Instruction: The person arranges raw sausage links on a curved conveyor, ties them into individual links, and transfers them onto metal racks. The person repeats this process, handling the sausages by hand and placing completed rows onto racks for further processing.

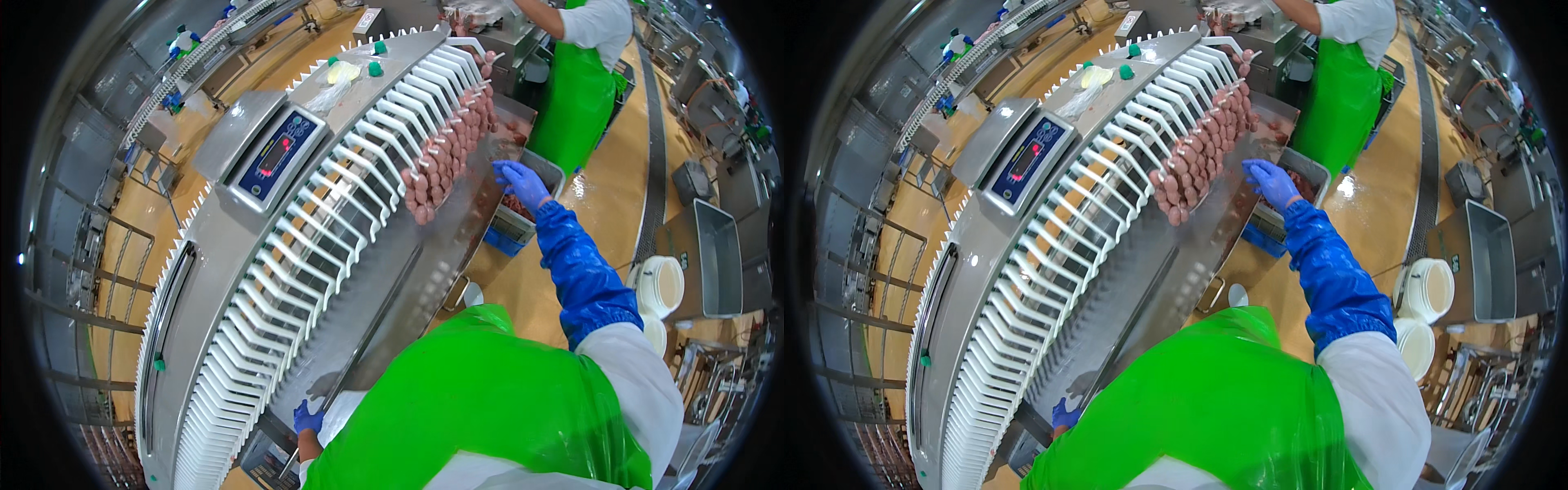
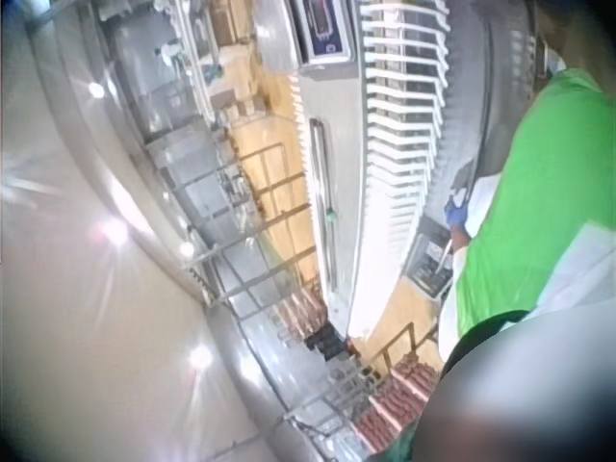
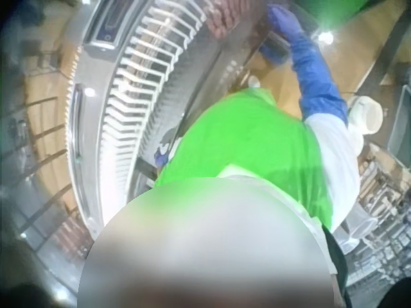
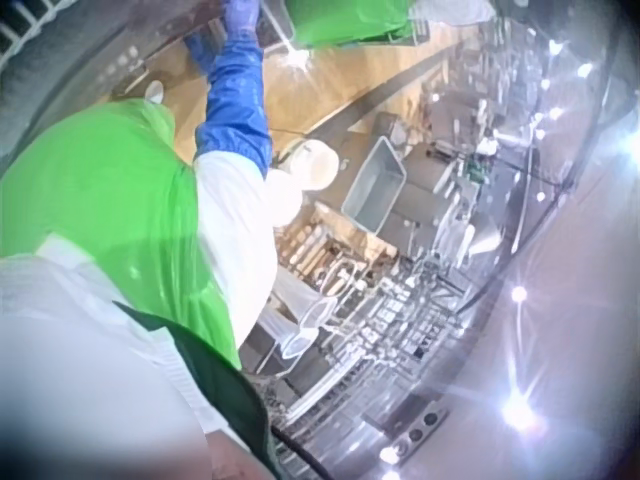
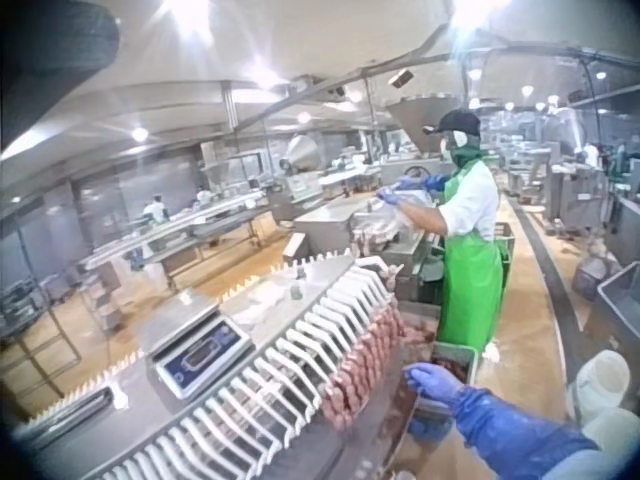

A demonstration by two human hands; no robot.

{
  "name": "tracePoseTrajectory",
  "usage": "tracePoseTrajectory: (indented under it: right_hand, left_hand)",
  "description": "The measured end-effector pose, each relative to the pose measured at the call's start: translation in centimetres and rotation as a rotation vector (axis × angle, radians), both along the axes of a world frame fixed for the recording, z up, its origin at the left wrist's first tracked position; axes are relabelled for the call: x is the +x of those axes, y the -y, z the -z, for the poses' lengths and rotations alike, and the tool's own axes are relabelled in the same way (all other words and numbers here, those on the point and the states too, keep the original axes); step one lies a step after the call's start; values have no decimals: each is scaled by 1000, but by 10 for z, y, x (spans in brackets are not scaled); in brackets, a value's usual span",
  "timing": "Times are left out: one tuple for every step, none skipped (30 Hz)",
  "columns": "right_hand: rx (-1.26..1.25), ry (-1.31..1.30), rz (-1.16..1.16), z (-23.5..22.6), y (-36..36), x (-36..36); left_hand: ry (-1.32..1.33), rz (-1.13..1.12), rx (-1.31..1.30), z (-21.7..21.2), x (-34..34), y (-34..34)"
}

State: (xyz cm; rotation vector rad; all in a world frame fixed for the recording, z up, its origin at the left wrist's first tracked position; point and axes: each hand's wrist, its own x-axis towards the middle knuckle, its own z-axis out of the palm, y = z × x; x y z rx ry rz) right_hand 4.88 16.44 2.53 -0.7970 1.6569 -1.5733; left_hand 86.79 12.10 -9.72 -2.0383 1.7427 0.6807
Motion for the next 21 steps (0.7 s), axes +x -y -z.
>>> tracePoseTrajectory:
  right_hand:
    - [-25,3,23,6,23,-23]
    - [-40,-15,35,11,49,-46]
    - [-51,-35,51,17,74,-68]
    - [-63,-54,68,23,96,-88]
    - [-115,-212,127,36,120,-105]
    - [-167,-377,194,46,140,-123]
    - [-220,-542,265,56,153,-141]
    - [-234,-540,220,57,170,-140]
    - [-244,-540,172,52,181,-132]
    - [-253,-540,133,49,187,-128]
    - [-272,-1026,193,91,180,-170]
    - [-312,-921,173,90,186,-162]
    - [-346,-814,157,90,184,-154]
    - [-382,-713,147,79,181,-145]
    - [-390,-515,157,62,179,-137]
    - [-392,-318,171,43,175,-132]
    - [-384,-122,193,31,172,-131]
    - [-345,-244,232,28,173,-133]
    - [-304,-366,268,27,175,-135]
    - [-265,-493,301,21,177,-135]
    - [-194,-505,289,12,177,-127]
  left_hand:
    - [-20,-62,-47,-8,-18,0]
    - [-39,-97,-95,-15,-30,-2]
    - [-60,-130,-140,-18,-39,-5]
    - [-81,-161,-185,-21,-48,-7]
    - [-94,-141,-210,-26,-55,-8]
    - [-121,-145,-220,-31,-70,-7]
    - [-148,-146,-230,-38,-83,-4]
    - [-160,-174,-240,-52,-96,-13]
    - [-154,-185,-272,-65,-112,-26]
    - [-156,-226,-281,-72,-120,-38]
    - [-183,-197,-298,-78,-132,-18]
    - [-187,-246,-302,-78,-136,-34]
    - [-158,-305,-289,-78,-136,-51]
    - [-159,-341,-245,-75,-131,-67]
    - [-162,-376,-204,-70,-123,-82]
    - [-168,-406,-165,-62,-117,-95]
    - [-259,-501,-138,-56,-116,-103]
    - [-230,-497,-84,-57,-126,-101]
    - [-199,-494,-29,-59,-137,-99]
    - [-175,-492,25,-64,-152,-96]
    - [-168,-449,1,-59,-151,-95]
